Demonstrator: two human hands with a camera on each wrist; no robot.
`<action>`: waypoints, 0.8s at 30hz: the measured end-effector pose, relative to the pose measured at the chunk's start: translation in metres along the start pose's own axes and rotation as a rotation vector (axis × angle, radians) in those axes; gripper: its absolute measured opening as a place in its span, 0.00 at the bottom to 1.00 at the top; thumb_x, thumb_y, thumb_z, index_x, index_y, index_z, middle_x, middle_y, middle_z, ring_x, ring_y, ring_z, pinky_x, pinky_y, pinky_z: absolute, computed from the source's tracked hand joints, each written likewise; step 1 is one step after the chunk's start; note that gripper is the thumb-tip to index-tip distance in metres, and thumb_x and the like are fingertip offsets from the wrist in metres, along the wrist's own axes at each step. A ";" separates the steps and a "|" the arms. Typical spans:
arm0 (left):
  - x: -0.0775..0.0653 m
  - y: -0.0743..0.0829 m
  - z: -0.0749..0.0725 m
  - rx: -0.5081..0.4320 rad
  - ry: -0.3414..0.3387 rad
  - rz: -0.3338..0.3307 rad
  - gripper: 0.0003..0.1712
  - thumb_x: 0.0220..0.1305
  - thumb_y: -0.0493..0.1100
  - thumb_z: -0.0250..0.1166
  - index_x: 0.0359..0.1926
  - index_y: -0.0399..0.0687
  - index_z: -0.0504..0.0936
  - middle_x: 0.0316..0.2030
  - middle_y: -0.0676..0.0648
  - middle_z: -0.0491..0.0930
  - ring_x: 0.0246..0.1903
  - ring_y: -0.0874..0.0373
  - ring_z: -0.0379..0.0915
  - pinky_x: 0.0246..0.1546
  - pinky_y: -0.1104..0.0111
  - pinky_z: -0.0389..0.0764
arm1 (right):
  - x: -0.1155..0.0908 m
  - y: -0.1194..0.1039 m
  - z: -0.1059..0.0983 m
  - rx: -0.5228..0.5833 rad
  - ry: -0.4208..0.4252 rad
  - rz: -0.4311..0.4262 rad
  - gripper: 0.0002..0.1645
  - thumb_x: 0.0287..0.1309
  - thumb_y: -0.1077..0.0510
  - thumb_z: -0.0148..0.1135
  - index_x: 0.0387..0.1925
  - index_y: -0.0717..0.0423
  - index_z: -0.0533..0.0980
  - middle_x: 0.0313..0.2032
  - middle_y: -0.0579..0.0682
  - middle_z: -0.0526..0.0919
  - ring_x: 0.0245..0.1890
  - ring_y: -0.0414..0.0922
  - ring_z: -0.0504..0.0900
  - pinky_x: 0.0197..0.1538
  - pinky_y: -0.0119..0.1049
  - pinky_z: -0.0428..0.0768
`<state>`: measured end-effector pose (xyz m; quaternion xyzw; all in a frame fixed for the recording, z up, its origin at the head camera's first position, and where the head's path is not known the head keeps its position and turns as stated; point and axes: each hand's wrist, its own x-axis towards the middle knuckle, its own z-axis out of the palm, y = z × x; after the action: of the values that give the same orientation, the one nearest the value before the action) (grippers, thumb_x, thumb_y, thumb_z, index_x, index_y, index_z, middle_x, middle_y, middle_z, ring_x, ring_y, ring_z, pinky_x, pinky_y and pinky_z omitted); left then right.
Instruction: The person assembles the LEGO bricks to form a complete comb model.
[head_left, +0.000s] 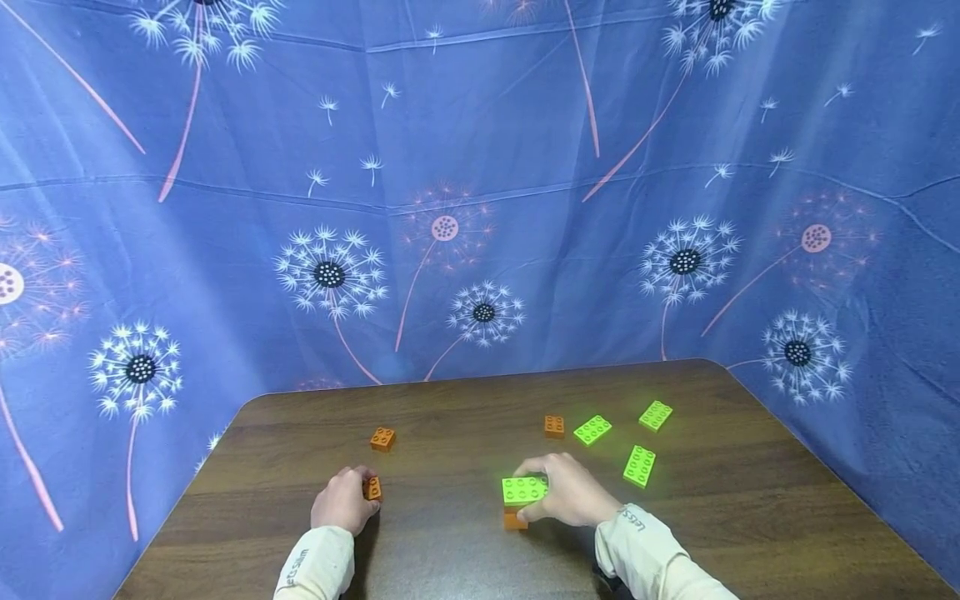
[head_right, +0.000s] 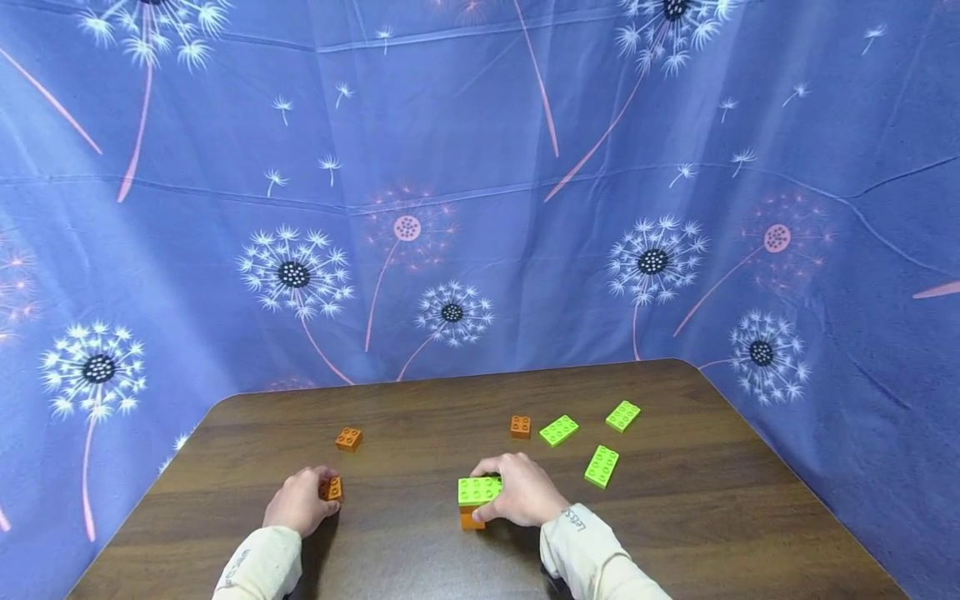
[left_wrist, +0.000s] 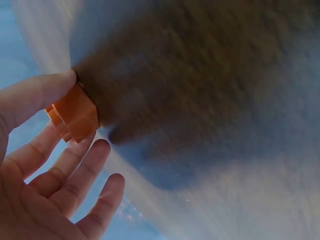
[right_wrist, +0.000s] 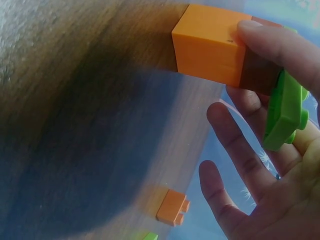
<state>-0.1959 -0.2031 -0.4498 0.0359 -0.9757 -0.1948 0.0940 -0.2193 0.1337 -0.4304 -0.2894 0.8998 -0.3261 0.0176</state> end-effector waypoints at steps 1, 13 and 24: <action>0.000 0.000 0.000 0.000 0.002 0.001 0.22 0.44 0.35 0.81 0.43 0.38 0.86 0.33 0.41 0.81 0.35 0.41 0.82 0.32 0.49 0.82 | 0.000 0.000 0.000 0.001 0.000 0.001 0.24 0.37 0.56 0.84 0.42 0.49 0.85 0.31 0.35 0.83 0.29 0.34 0.74 0.35 0.33 0.75; -0.003 0.009 0.000 0.001 0.014 0.026 0.20 0.43 0.36 0.81 0.40 0.39 0.87 0.32 0.41 0.83 0.32 0.43 0.82 0.31 0.49 0.81 | -0.001 0.000 0.000 0.005 0.008 -0.017 0.24 0.36 0.56 0.84 0.41 0.50 0.85 0.32 0.37 0.84 0.29 0.33 0.74 0.35 0.32 0.75; -0.002 0.025 -0.002 0.039 0.062 0.079 0.22 0.42 0.38 0.83 0.42 0.40 0.87 0.33 0.42 0.83 0.34 0.41 0.83 0.32 0.48 0.81 | -0.001 0.001 0.000 0.004 0.011 -0.021 0.24 0.36 0.56 0.84 0.41 0.50 0.85 0.31 0.35 0.84 0.29 0.33 0.74 0.34 0.32 0.74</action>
<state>-0.1940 -0.1805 -0.4390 0.0051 -0.9766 -0.1705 0.1310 -0.2192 0.1350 -0.4310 -0.2968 0.8962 -0.3295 0.0096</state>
